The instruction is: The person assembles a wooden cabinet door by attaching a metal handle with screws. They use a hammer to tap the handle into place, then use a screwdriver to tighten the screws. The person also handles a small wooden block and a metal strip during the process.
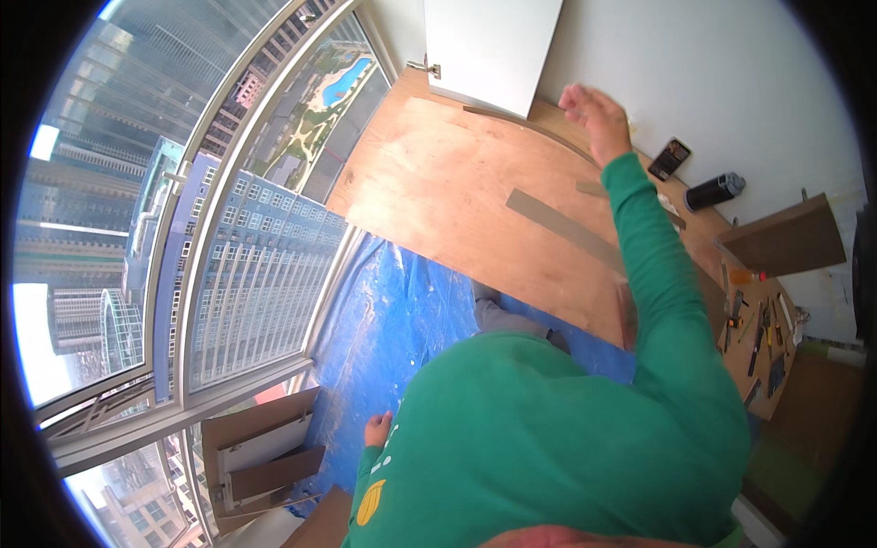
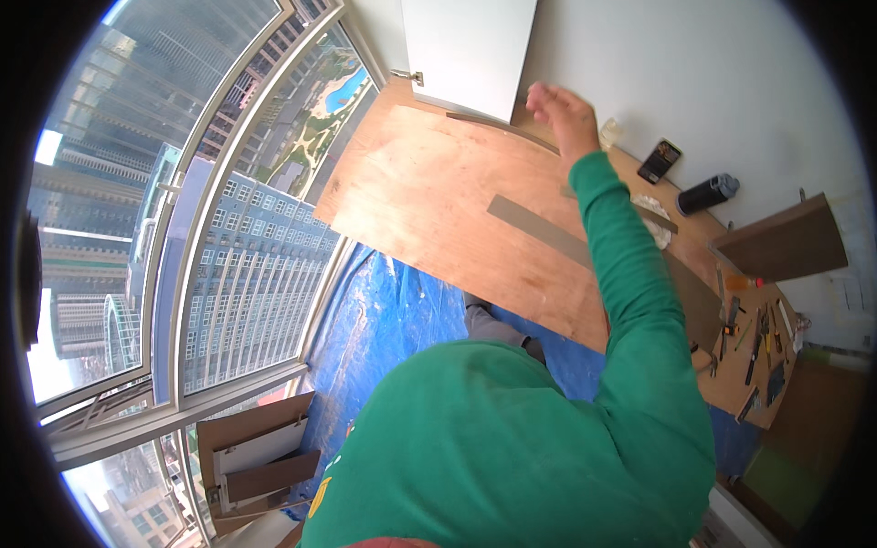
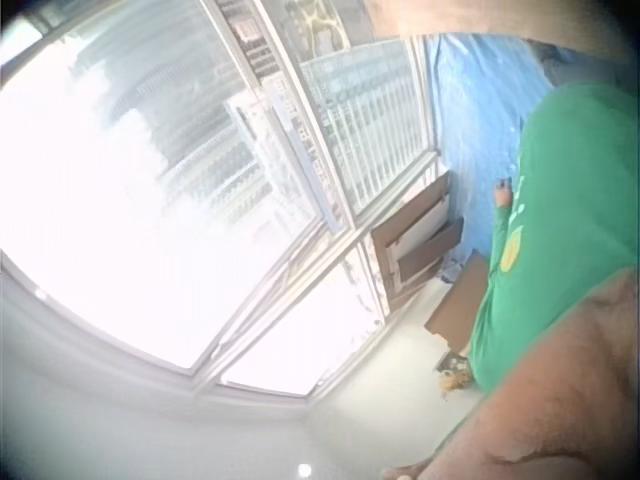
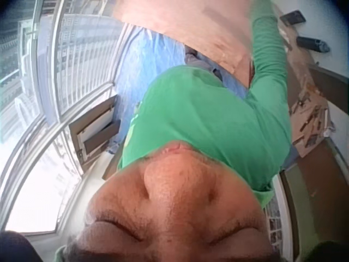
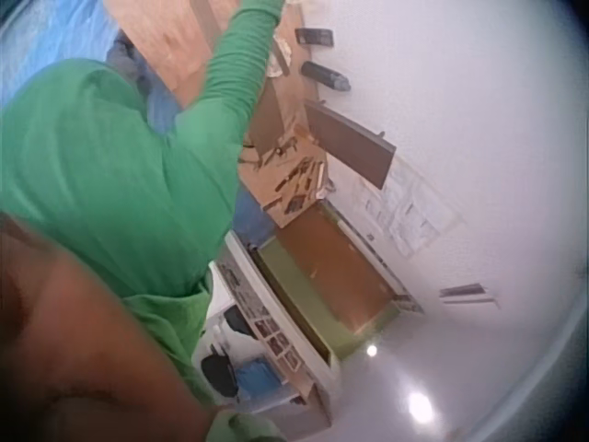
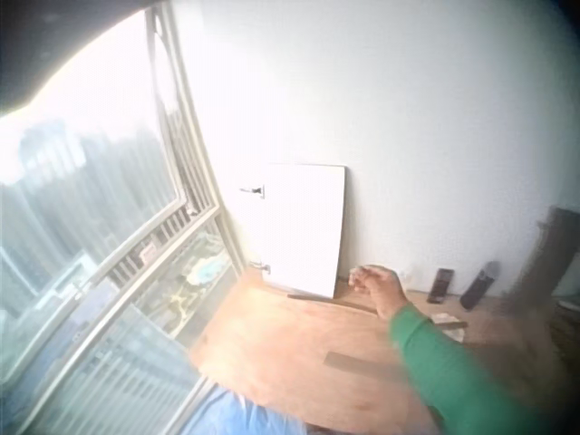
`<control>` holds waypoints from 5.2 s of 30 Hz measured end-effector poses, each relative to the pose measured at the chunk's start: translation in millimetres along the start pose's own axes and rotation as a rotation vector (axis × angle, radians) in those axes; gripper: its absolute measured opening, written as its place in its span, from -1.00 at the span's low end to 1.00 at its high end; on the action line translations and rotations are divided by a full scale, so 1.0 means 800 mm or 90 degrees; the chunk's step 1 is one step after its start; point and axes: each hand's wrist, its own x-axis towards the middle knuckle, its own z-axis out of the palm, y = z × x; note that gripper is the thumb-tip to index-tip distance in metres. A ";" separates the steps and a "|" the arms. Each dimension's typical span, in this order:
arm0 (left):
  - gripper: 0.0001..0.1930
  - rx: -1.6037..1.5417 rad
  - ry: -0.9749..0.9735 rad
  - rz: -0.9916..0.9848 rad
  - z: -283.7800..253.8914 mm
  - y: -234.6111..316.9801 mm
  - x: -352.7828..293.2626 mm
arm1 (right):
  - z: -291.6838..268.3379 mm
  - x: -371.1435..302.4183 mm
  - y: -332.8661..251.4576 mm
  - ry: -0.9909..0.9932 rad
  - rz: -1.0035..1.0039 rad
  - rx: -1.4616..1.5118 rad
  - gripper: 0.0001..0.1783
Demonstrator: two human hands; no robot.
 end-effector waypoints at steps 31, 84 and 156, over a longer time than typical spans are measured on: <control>-0.49 0.014 -0.168 -0.051 -0.198 0.213 0.198 | 0.187 0.325 -0.018 0.138 -0.128 -0.004 -0.46; -0.61 -0.253 -0.171 0.885 -0.357 0.800 0.187 | 0.142 -0.285 -0.036 0.292 -0.068 0.273 -0.60; -0.50 -0.611 0.186 0.565 -0.275 0.806 0.110 | -0.250 -0.218 0.035 0.204 0.233 0.063 -0.38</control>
